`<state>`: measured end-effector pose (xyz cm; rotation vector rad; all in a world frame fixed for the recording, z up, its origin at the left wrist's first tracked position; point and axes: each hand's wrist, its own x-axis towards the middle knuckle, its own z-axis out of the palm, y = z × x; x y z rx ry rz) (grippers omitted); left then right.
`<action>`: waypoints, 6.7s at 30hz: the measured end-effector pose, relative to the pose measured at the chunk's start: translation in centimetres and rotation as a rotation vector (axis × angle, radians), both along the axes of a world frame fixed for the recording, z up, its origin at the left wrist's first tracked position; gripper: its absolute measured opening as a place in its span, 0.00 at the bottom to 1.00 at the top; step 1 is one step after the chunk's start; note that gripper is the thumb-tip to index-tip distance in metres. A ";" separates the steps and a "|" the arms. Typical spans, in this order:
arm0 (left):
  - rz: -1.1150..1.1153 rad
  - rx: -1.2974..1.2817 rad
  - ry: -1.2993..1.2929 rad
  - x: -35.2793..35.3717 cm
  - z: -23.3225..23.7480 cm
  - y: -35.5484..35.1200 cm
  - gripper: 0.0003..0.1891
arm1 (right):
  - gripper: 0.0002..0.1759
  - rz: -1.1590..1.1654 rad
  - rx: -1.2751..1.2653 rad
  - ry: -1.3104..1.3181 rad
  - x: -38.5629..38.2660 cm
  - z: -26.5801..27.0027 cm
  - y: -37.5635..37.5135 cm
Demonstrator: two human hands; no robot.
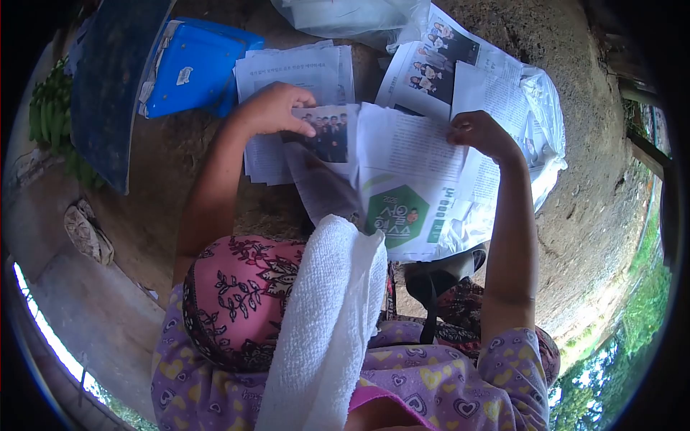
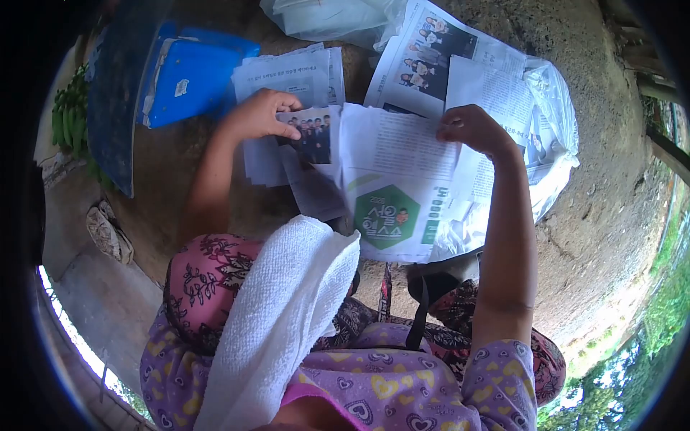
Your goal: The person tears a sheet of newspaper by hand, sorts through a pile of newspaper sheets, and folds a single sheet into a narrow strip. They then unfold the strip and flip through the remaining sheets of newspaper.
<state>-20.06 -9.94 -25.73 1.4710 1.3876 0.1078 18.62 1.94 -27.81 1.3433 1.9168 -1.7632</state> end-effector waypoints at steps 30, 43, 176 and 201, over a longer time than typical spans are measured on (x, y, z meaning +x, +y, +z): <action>0.747 0.360 -0.107 -2.2 -9.6 -3.9 0.14 | 0.15 -0.845 0.967 -0.274 1.3 -5.1 -3.5; 1.048 0.135 -0.472 1.3 -9.0 -8.0 0.22 | 0.24 -1.058 0.176 0.310 3.6 -3.7 -7.7; 0.855 0.352 -0.619 8.5 9.1 -4.2 0.16 | 0.12 -0.498 0.265 0.715 -15.0 9.8 -10.1; 0.861 0.313 -0.656 7.5 9.0 -4.5 0.15 | 0.12 -0.508 0.181 0.709 -15.5 9.6 -10.1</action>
